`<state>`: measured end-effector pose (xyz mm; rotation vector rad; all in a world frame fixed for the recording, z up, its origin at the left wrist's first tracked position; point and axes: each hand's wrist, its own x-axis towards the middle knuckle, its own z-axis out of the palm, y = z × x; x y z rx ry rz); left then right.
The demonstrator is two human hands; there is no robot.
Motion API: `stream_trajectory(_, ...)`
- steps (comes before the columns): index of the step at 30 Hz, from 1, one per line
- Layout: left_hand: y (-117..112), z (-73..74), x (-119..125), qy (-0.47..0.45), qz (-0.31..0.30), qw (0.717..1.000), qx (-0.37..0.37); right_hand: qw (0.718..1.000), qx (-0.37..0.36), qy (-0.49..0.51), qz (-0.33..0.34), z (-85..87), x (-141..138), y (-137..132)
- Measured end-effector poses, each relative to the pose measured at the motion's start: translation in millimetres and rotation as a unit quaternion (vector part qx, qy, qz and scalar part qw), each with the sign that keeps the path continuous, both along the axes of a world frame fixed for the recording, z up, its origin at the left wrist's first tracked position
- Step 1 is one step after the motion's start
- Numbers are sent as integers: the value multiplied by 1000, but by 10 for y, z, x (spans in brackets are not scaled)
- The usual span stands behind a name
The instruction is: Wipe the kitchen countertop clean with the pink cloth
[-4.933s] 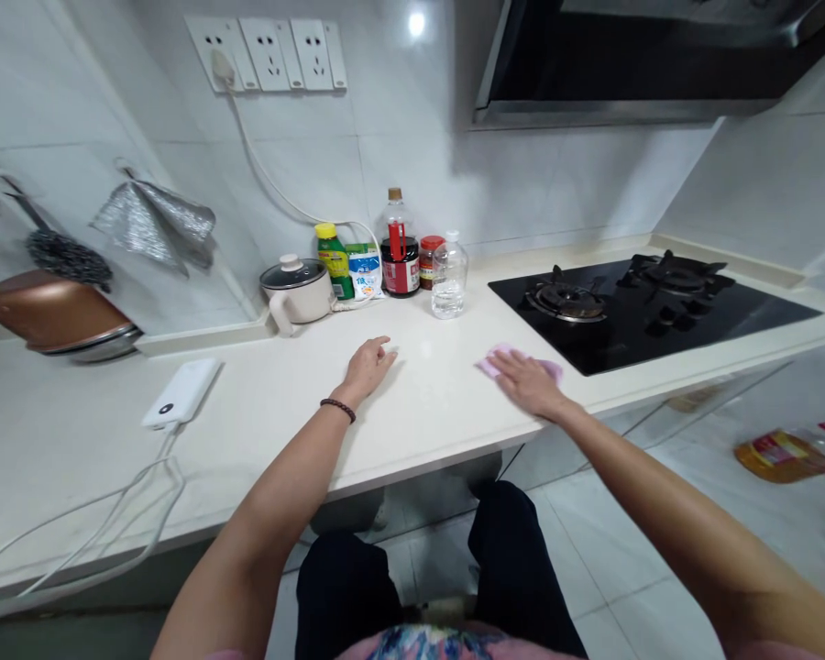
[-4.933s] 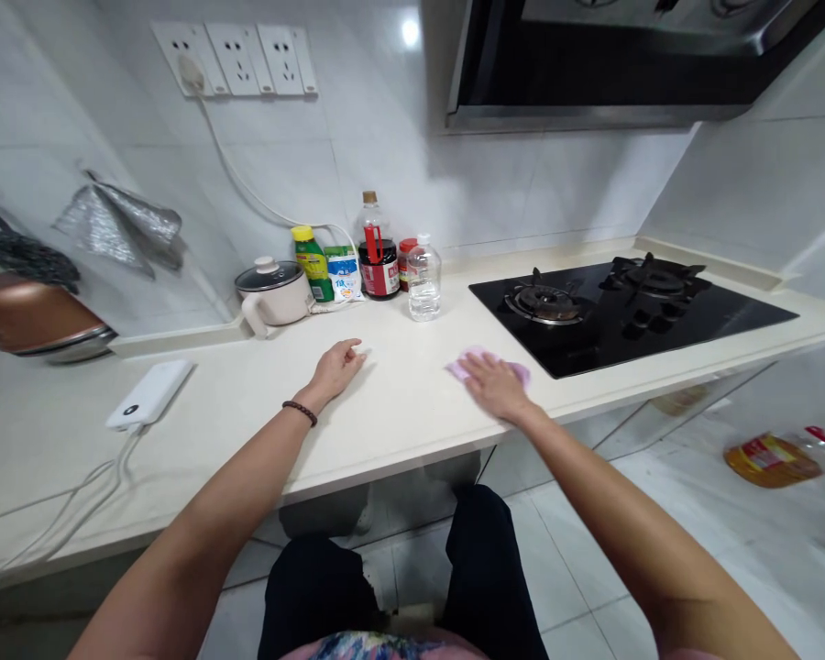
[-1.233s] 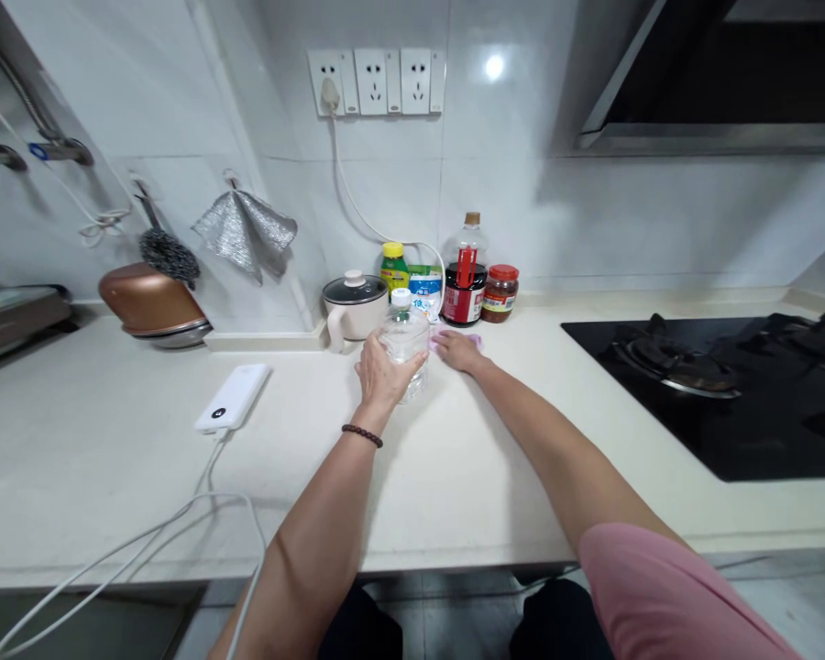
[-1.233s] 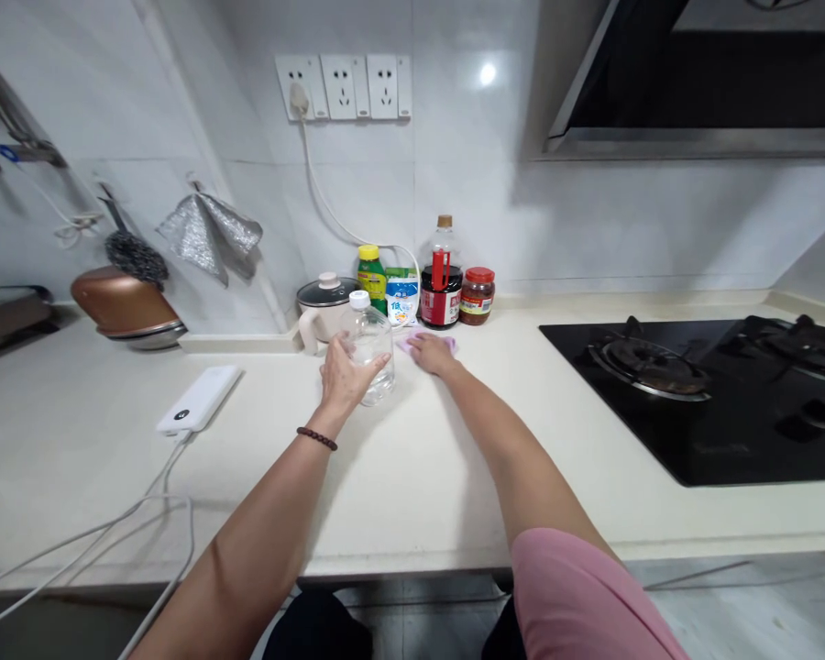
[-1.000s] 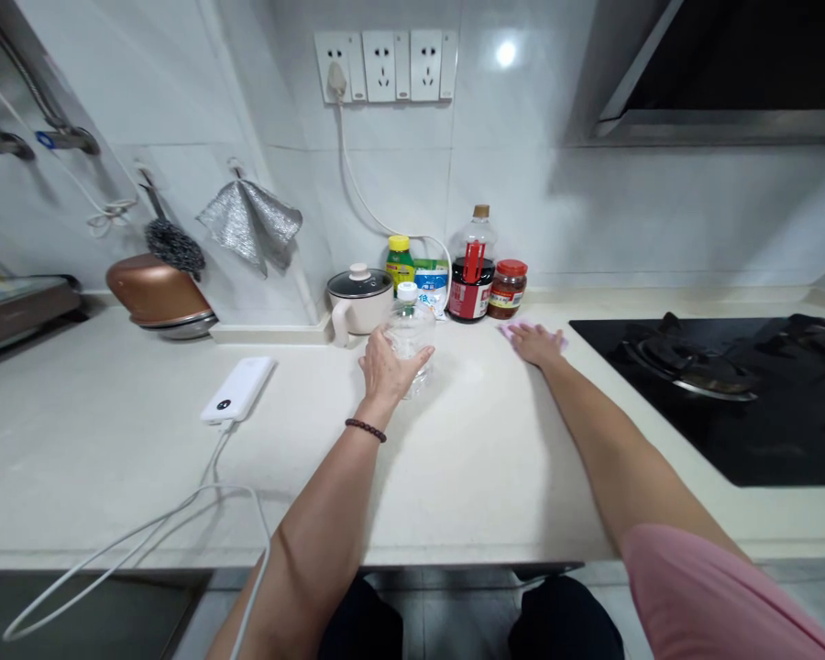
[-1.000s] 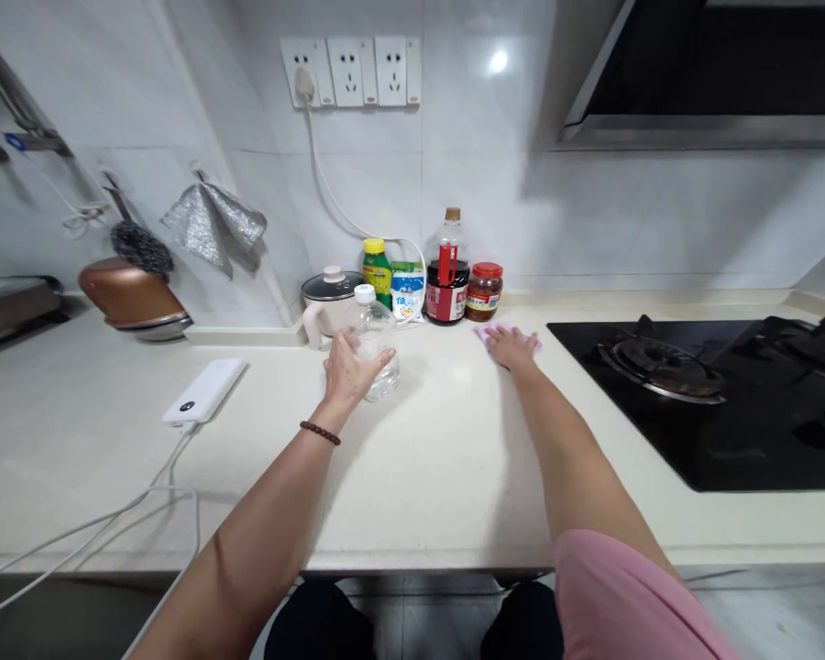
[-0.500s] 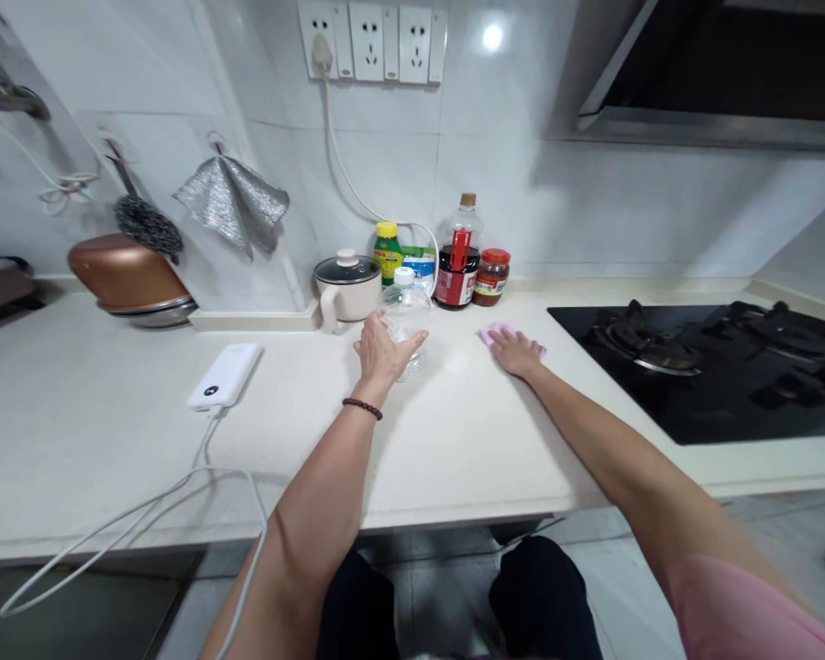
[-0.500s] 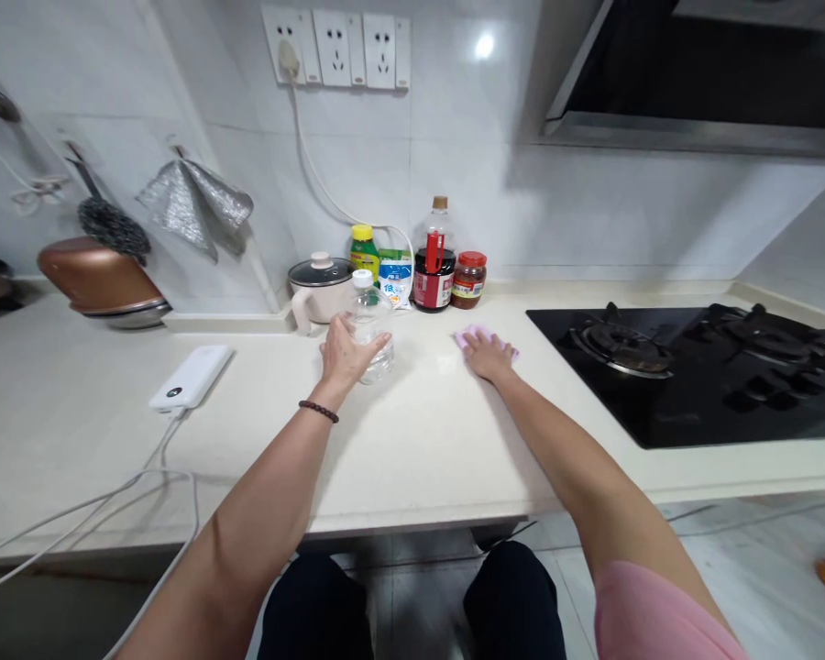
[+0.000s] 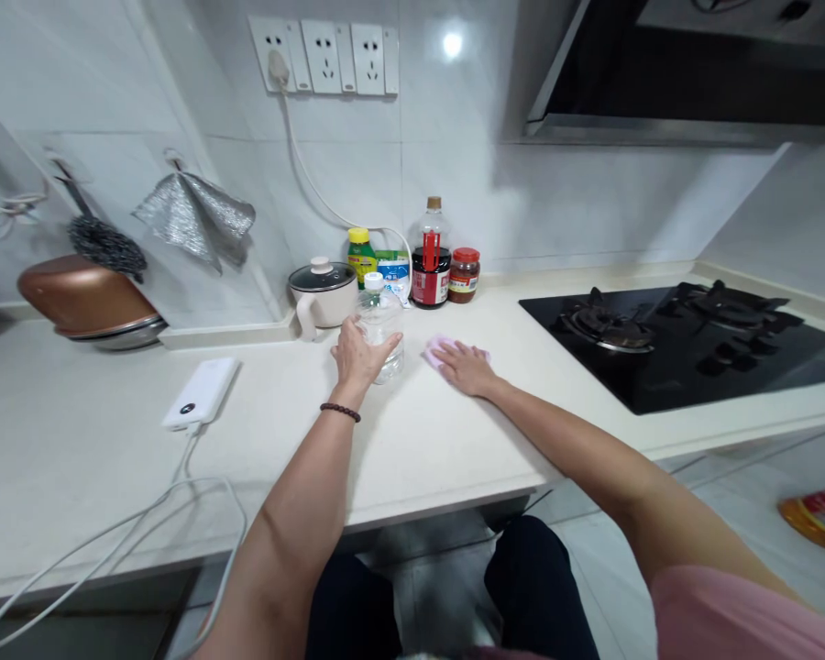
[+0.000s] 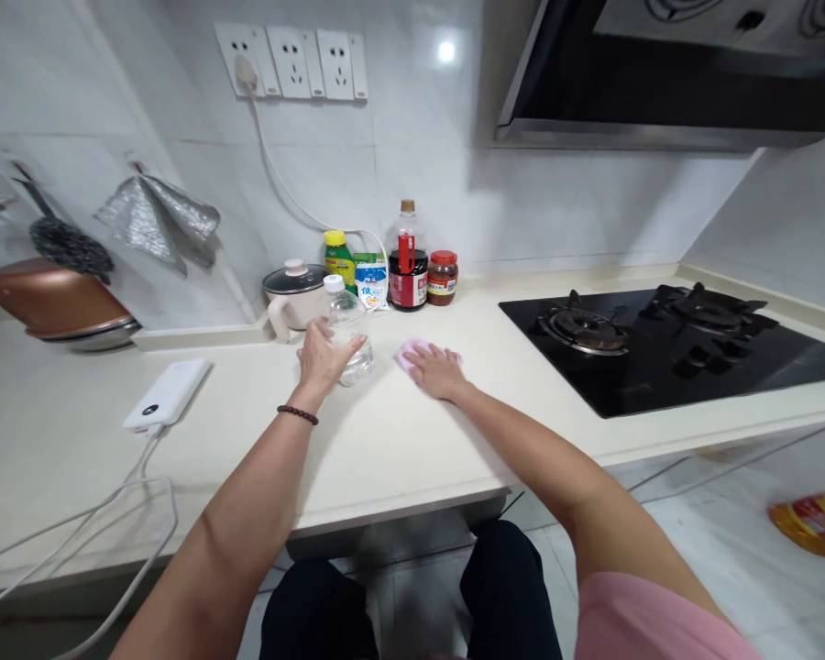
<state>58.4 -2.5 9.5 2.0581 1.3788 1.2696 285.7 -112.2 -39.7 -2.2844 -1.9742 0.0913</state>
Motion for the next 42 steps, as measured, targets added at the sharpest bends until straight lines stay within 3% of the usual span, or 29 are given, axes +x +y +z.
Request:
stream_trajectory(4,-4,10,5,1,0,1000,-6,992,15,-19,-125,-24,871,-347)
stream_trajectory(7,-8,18,8,0,-2,1000,-9,982,32,-25,-186,-45,1364,-656)
stream_trajectory(9,-10,20,8,0,0,1000,-11,978,38,-25,-201,-60,1535,-834)
stream_trajectory(12,-14,22,13,2,1,1000,-12,977,42,-26,-209,-87,1579,-1006)
stream_trajectory(17,-18,19,46,-3,-4,1000,-11,973,44,-32,-224,-136,1340,-1080)
stream_trajectory(20,-18,9,71,-8,-5,1000,-9,978,37,-32,-203,-152,982,-1040)
stream_trajectory(23,-25,4,83,-9,-8,1000,-6,990,25,-27,-134,-139,400,-958)
stream_trajectory(27,-46,14,77,-3,-6,1000,-3,1000,9,4,10,-71,-398,-899)
stream_trajectory(29,-53,19,71,4,-4,1000,0,998,6,17,58,-28,-607,-933)
stream_trajectory(31,-54,21,64,9,-4,1000,0,996,3,22,84,2,-629,-1012)
stream_trajectory(35,-48,19,54,12,-7,1000,-4,998,11,0,55,-27,-185,-1275)
stream_trajectory(42,-40,8,50,3,-12,1000,-4,990,42,-44,-130,-212,1150,-1952)
